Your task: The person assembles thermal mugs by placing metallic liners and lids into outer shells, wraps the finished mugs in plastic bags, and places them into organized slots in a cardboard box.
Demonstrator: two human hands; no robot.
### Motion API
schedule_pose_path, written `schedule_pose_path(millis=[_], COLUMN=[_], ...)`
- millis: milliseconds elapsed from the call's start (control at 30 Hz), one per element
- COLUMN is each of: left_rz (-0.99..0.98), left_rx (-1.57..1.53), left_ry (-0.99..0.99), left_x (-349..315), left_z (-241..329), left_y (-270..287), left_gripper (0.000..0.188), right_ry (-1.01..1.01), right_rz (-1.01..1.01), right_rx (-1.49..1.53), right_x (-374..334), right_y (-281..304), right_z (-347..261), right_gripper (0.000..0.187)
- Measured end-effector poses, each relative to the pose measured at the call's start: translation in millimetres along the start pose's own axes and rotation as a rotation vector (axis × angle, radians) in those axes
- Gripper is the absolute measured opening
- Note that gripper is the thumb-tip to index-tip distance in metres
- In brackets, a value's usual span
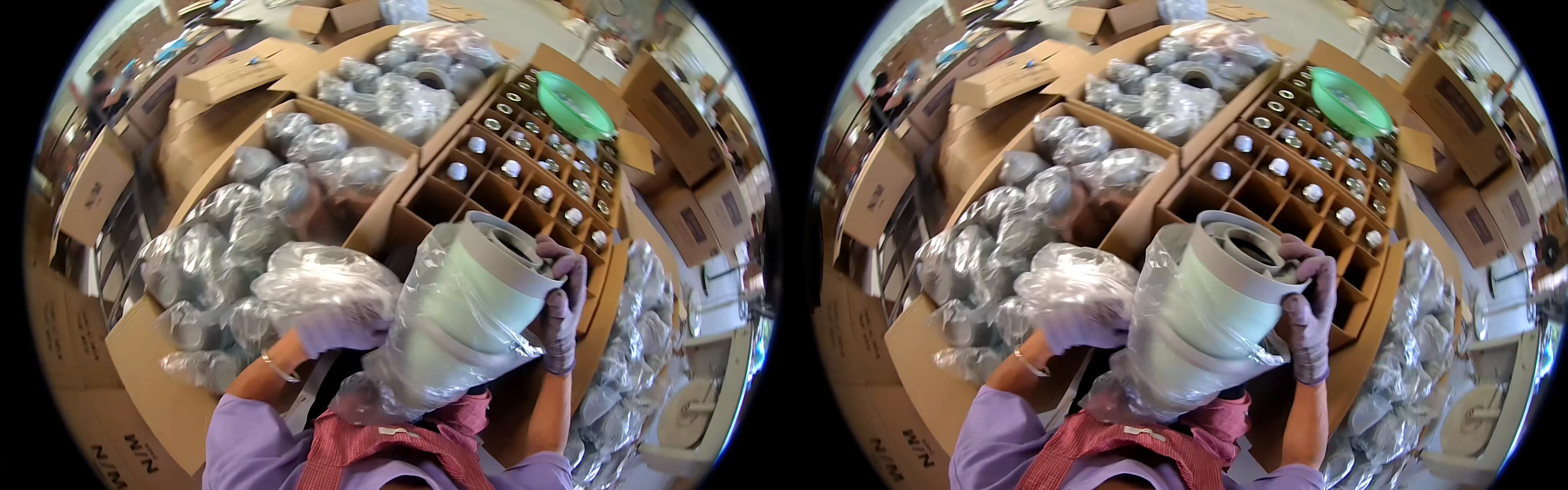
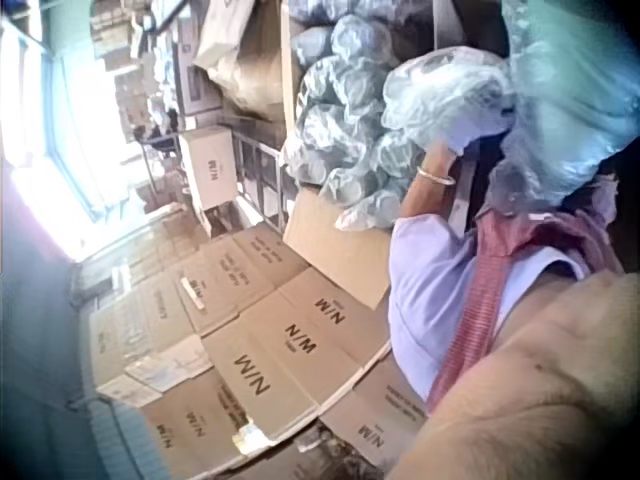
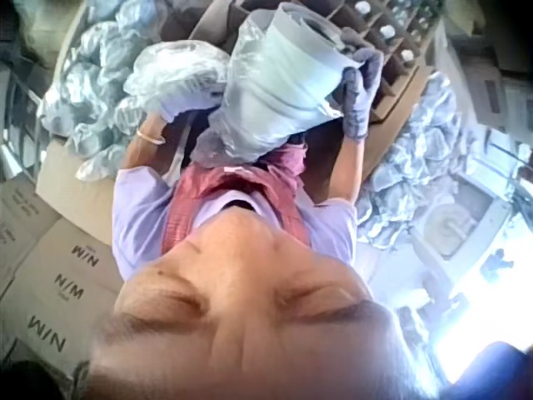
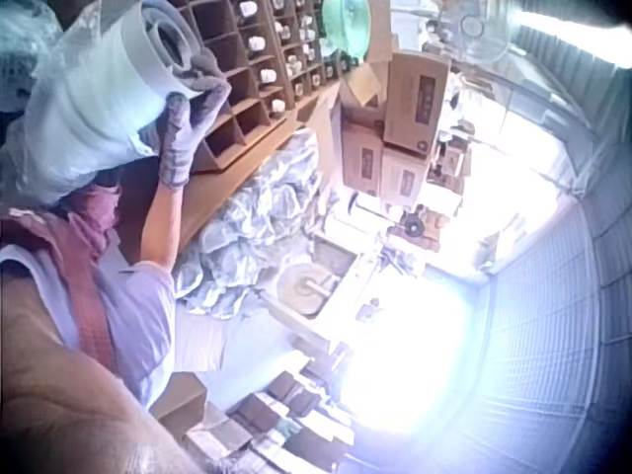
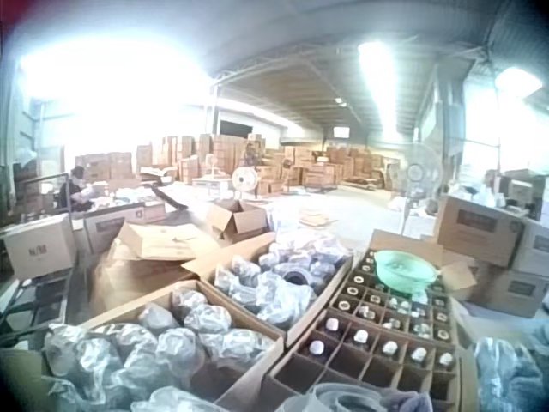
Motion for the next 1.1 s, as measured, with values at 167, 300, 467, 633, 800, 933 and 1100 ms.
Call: schedule_pose_path(millis=[167,300,467,633,800,933,1100], left_rz=[0.727,0.631,0.354,0.651,0.408,0.460,0.458], left_rx=[-0.519,-0.944,-1.023,-0.432,-1.291,-0.683,-0.798], left_ry=[-0.137,-0.280,-0.171,-0.312,-0.045,-0.685,-0.242], left_x=[15,113,168,118,143,117,128], left_z=[75,76,11,86,54,89,61], left_y=[106,94,26,58,33,58,56], left_gripper=[0.022,0.043,0.053,0.028,0.054,0.048,0.060], right_ry=[-0.028,0.324,0.279,-0.068,0.343,-0.353,0.074], right_rz=[-0.056,-0.060,-0.057,-0.039,-0.065,-0.155,-0.072], right_rx=[-0.227,-0.931,-0.912,-0.155,-0.474,-0.771,-0.301], right_x=[-8,17,15,0,24,-17,17], right_y=[-6,-18,-43,33,-4,97,16], right_z=[-13,-69,-44,45,-25,131,-10], right_gripper=[0.084,0.067,0.032,0.051,0.061,0.056,0.110])
Point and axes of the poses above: each hand's wrist, its own x-axis towards the middle knuckle, its own y-axis out of the back of the hand, z = x × y, the point moved 3 cm from there along x, towards the middle knuckle, and after that the axes turned 11 degrees about -x, right-handed, at the moved point
